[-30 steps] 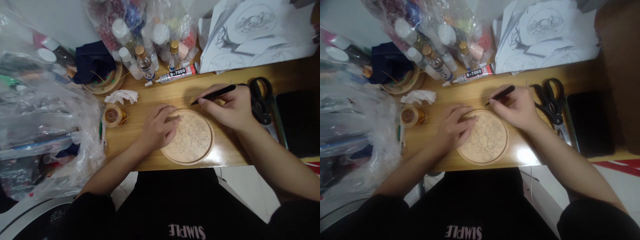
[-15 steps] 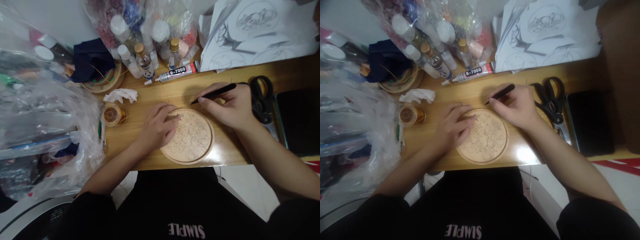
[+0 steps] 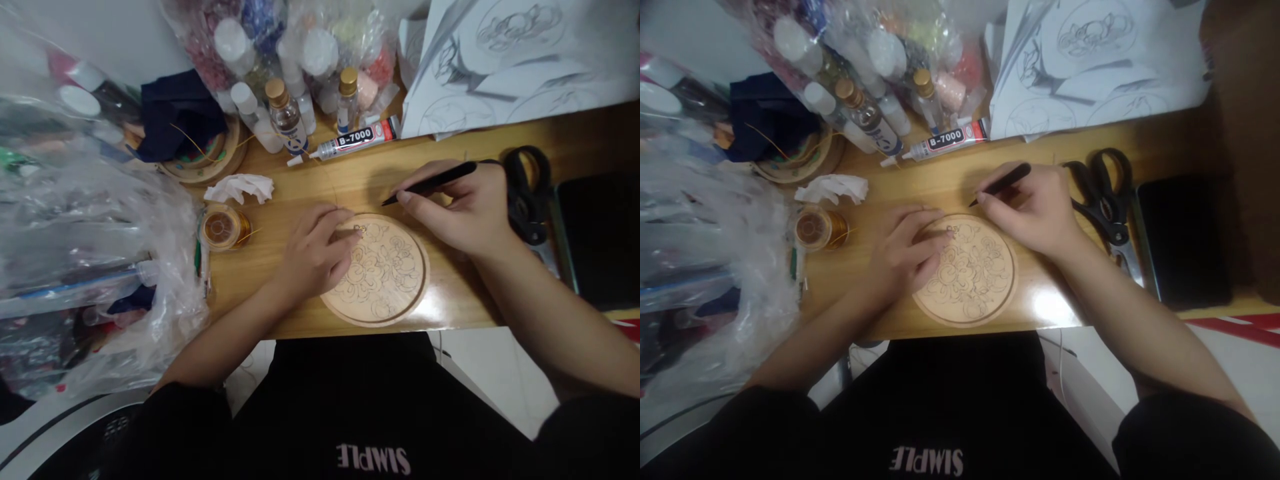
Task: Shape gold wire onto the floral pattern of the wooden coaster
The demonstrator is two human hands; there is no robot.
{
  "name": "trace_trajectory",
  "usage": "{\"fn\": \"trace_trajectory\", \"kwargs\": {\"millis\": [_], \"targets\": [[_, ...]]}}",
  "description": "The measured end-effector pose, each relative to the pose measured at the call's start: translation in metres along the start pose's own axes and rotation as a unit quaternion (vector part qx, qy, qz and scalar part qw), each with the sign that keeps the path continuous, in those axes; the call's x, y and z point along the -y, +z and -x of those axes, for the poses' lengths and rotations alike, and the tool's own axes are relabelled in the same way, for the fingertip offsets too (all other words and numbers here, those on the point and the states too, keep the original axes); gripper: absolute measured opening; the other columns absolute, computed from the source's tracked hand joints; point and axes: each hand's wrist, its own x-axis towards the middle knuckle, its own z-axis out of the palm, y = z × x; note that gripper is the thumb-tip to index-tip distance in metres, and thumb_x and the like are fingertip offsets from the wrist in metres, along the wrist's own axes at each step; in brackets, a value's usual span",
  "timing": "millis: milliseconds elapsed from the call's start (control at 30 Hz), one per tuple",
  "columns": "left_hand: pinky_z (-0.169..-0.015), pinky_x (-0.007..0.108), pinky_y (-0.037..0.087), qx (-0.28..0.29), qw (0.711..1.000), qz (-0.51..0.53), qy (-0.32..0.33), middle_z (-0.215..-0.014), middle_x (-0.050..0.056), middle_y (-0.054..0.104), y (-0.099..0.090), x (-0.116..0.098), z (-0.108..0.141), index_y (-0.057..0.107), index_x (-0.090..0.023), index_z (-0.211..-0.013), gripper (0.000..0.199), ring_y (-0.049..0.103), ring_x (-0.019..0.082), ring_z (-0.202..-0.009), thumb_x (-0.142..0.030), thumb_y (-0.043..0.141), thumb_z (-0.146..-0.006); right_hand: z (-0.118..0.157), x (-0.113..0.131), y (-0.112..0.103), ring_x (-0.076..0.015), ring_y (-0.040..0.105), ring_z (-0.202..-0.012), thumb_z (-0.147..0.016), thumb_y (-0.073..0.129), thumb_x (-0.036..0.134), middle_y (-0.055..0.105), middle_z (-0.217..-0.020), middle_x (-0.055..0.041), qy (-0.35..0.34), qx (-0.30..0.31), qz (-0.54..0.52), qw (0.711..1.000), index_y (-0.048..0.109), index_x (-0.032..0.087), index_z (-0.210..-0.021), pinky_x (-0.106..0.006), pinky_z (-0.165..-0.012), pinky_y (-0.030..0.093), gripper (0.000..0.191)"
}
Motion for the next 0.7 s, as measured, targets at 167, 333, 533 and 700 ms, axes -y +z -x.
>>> {"fn": "trace_trajectory", "kwargs": {"millis": [167, 333, 533, 700], "targets": [[-0.091, 0.043, 0.053, 0.002, 1.000, -0.009, 0.011, -0.117, 0.009, 0.065, -0.0001, -0.0006, -0.0003, 0.068, -0.021, -0.098, 0.018, 0.057, 0.026, -0.110, -0.014, 0.056, -0.087, -0.0002, 0.0010, -0.0003, -0.0121, 0.068, -0.068, -0.078, 0.070, 0.019, 0.074, -0.077, -0.0011, -0.007, -0.001, -0.002, 1.000, 0.073, 0.018, -0.078, -0.023, -0.062, 0.052, 0.003], [-0.090, 0.044, 0.053, 0.003, 1.000, -0.022, 0.017, -0.116, 0.008, 0.066, -0.0012, -0.0005, -0.0015, 0.067, -0.022, -0.098, 0.017, 0.057, 0.026, -0.110, -0.016, 0.055, -0.089, 0.0003, 0.0027, -0.0010, -0.0150, 0.068, -0.069, -0.077, 0.069, 0.018, 0.074, -0.079, 0.0005, 0.012, 0.012, 0.007, 1.000, 0.073, 0.024, -0.079, -0.028, -0.061, 0.052, 0.007], [-0.091, 0.043, 0.052, -0.016, 1.000, 0.001, 0.024, -0.117, 0.008, 0.066, -0.0017, -0.0005, -0.0003, 0.066, -0.021, -0.094, 0.016, 0.057, 0.025, -0.108, -0.013, 0.054, -0.087, 0.0001, 0.0022, -0.0015, -0.0152, 0.068, -0.070, -0.078, 0.069, 0.018, 0.074, -0.080, -0.0013, 0.007, 0.011, 0.008, 1.000, 0.073, 0.023, -0.080, -0.028, -0.061, 0.052, 0.006], [-0.091, 0.042, 0.052, 0.009, 0.999, 0.004, 0.031, -0.120, 0.008, 0.064, 0.0005, -0.0002, 0.0001, 0.067, -0.021, -0.101, 0.020, 0.055, 0.024, -0.111, -0.014, 0.053, -0.089, 0.0006, 0.0026, -0.0009, -0.0146, 0.068, -0.069, -0.079, 0.068, 0.019, 0.074, -0.079, -0.0022, 0.009, 0.010, 0.009, 1.000, 0.074, 0.021, -0.080, -0.028, -0.060, 0.051, 0.006]]}}
